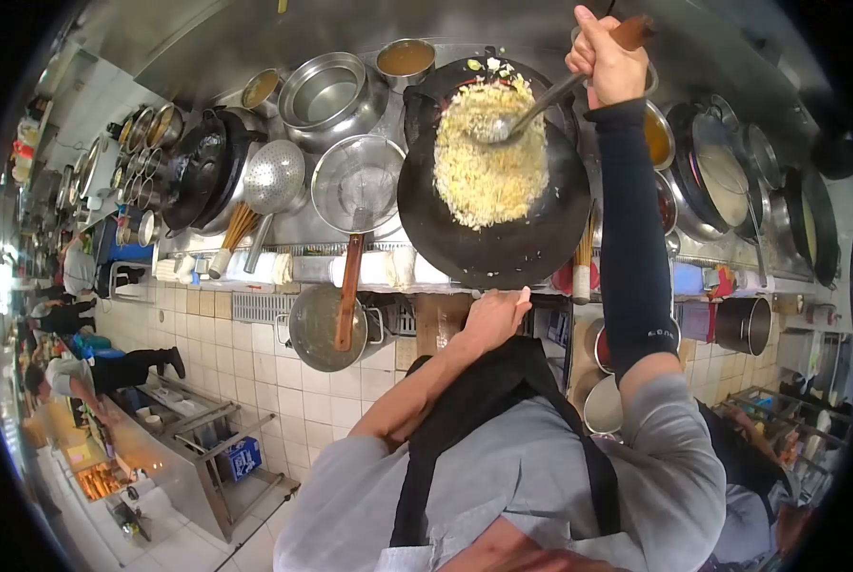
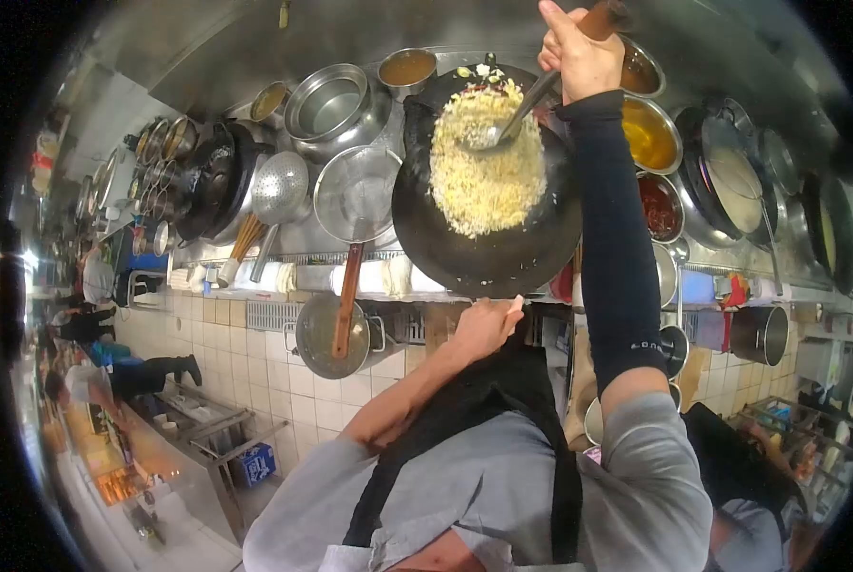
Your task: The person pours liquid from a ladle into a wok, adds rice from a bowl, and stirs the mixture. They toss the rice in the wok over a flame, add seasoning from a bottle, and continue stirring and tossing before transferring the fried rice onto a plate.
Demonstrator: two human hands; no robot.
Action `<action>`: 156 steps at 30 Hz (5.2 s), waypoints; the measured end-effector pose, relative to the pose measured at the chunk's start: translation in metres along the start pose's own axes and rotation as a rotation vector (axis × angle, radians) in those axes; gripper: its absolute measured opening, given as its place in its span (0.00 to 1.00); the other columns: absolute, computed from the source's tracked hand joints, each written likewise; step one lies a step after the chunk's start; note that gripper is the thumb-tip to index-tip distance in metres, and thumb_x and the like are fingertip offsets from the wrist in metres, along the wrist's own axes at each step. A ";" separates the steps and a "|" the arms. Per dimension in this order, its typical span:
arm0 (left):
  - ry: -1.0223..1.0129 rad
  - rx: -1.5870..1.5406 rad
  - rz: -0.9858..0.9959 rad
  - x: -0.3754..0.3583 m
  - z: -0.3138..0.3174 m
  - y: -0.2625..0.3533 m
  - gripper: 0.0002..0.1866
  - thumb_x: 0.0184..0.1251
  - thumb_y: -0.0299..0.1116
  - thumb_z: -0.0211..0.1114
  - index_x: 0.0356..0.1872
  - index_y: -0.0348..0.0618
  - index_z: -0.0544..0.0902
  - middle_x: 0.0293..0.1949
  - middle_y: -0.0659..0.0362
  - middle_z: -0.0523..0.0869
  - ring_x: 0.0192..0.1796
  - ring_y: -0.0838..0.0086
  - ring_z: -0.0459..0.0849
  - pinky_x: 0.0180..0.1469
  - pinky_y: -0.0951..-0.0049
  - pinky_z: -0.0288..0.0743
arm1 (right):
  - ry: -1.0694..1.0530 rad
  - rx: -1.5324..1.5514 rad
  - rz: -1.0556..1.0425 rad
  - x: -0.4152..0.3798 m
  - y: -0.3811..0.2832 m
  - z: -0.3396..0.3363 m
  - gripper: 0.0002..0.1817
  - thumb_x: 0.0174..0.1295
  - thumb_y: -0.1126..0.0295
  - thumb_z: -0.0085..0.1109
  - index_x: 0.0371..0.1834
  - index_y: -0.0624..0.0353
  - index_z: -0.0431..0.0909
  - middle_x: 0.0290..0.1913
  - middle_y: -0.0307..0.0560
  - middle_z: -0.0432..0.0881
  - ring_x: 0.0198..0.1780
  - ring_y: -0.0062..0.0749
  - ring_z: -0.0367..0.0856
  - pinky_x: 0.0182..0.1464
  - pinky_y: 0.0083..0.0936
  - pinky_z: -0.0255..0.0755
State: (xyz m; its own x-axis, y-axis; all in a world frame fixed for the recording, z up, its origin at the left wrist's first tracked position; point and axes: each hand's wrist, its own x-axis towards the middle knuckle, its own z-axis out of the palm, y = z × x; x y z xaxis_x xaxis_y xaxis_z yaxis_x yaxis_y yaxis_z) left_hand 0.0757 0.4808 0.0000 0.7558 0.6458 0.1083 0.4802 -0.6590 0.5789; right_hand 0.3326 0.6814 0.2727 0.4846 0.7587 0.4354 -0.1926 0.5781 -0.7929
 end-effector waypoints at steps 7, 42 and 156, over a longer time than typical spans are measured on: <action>0.000 -0.003 -0.159 0.081 -0.043 -0.010 0.19 0.80 0.47 0.58 0.38 0.39 0.82 0.32 0.43 0.87 0.38 0.43 0.86 0.41 0.44 0.80 | 0.146 -0.130 0.185 -0.070 0.080 -0.003 0.17 0.66 0.70 0.75 0.26 0.53 0.73 0.21 0.33 0.74 0.18 0.17 0.69 0.21 0.21 0.63; -0.151 0.092 0.073 0.025 -0.067 0.019 0.19 0.79 0.48 0.60 0.42 0.40 0.81 0.35 0.45 0.88 0.38 0.44 0.87 0.40 0.44 0.81 | 0.168 0.008 0.001 -0.042 0.009 -0.009 0.20 0.69 0.73 0.71 0.24 0.53 0.68 0.17 0.33 0.67 0.16 0.20 0.63 0.21 0.24 0.57; 0.016 -0.040 -0.175 0.137 0.006 -0.072 0.23 0.82 0.49 0.56 0.35 0.39 0.83 0.36 0.46 0.87 0.45 0.45 0.81 0.57 0.50 0.73 | 0.041 -0.077 0.053 -0.073 0.099 -0.001 0.19 0.71 0.72 0.69 0.24 0.53 0.69 0.17 0.33 0.67 0.17 0.18 0.64 0.20 0.24 0.57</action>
State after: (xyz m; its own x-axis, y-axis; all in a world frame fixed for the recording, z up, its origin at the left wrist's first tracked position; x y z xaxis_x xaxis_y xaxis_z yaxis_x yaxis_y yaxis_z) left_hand 0.1474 0.6145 -0.0316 0.6547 0.7558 0.0156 0.5858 -0.5202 0.6214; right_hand 0.2792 0.6831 0.1618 0.5105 0.7737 0.3751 -0.1537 0.5113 -0.8455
